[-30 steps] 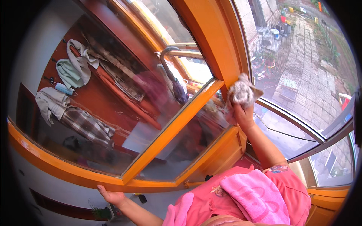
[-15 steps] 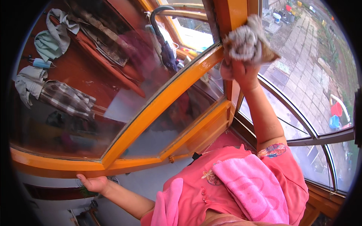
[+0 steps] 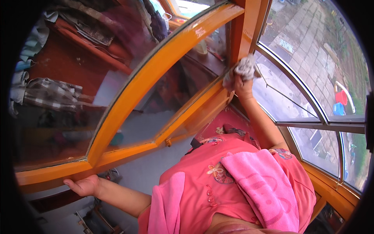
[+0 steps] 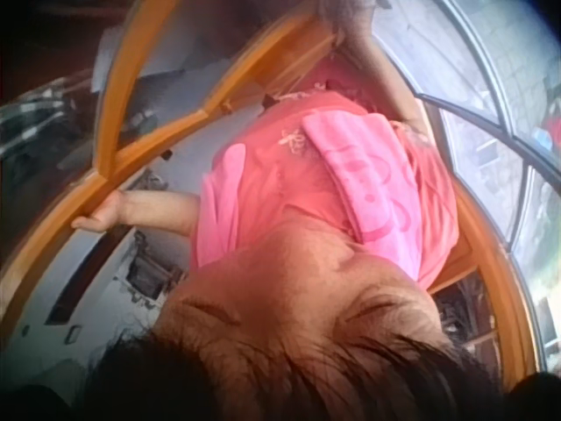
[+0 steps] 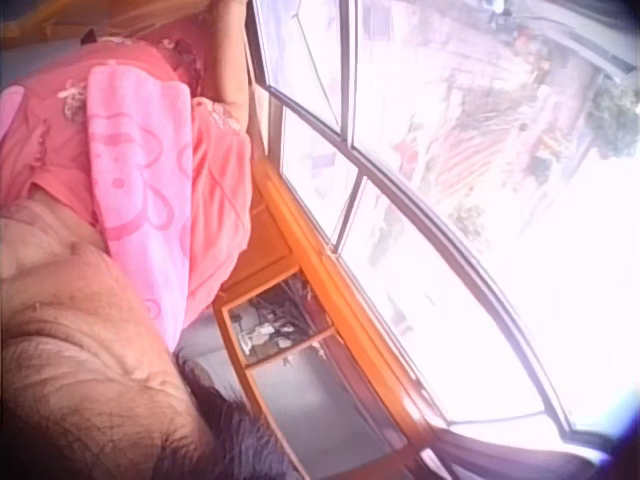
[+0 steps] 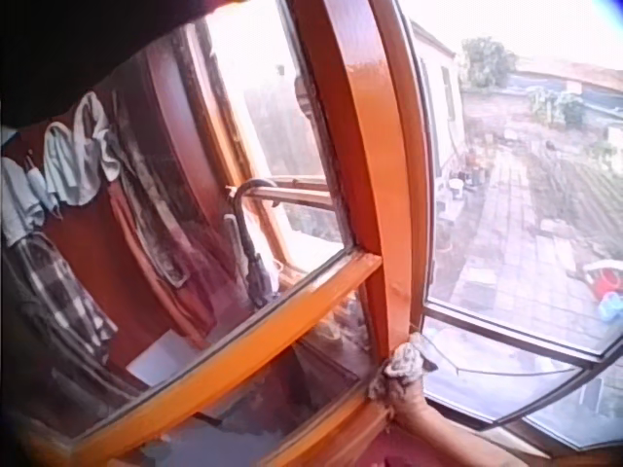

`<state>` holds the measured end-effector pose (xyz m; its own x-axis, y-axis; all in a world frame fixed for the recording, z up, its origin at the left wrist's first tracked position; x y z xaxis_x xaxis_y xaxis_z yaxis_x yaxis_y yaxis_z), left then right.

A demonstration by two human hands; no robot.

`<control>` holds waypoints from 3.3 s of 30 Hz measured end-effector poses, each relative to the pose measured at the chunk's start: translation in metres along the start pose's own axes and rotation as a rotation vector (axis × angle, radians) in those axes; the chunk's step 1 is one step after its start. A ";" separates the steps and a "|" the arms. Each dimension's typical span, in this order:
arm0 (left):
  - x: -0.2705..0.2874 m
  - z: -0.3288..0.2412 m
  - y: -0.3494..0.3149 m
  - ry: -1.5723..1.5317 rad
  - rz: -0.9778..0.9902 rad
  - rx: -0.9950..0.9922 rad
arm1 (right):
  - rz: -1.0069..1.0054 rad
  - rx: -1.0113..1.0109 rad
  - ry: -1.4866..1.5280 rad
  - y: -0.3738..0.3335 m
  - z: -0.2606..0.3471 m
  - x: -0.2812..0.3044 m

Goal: The person wipes the glass panes of a wooden-framed door and several windows using a cloth.

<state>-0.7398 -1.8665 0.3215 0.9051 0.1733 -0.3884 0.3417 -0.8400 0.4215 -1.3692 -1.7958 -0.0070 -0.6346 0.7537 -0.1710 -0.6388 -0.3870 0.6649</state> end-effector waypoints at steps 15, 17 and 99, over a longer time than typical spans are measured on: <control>-0.038 -0.016 -0.012 0.087 -0.005 -0.207 | -0.035 0.021 -0.336 -0.018 -0.044 0.010; -0.041 -0.016 -0.012 0.096 -0.006 -0.231 | -0.117 -0.092 -0.365 -0.051 -0.067 0.020; -0.077 0.028 0.000 -0.325 1.007 0.442 | 0.631 0.757 -0.183 -0.165 0.354 -0.327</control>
<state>-0.8168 -1.8940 0.3284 0.5869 -0.7673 -0.2583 -0.6777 -0.6402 0.3617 -0.9017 -1.7905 0.1967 -0.6448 0.6220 0.4442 0.2767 -0.3518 0.8942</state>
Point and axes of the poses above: each hand's wrist, its own y-axis towards the middle knuckle, its own x-axis out of the back of the hand, z = x × y, the point moved 8 cm from there along y, towards the middle knuckle, and after that the axes turned 11 degrees about x, right-handed, at the moved point
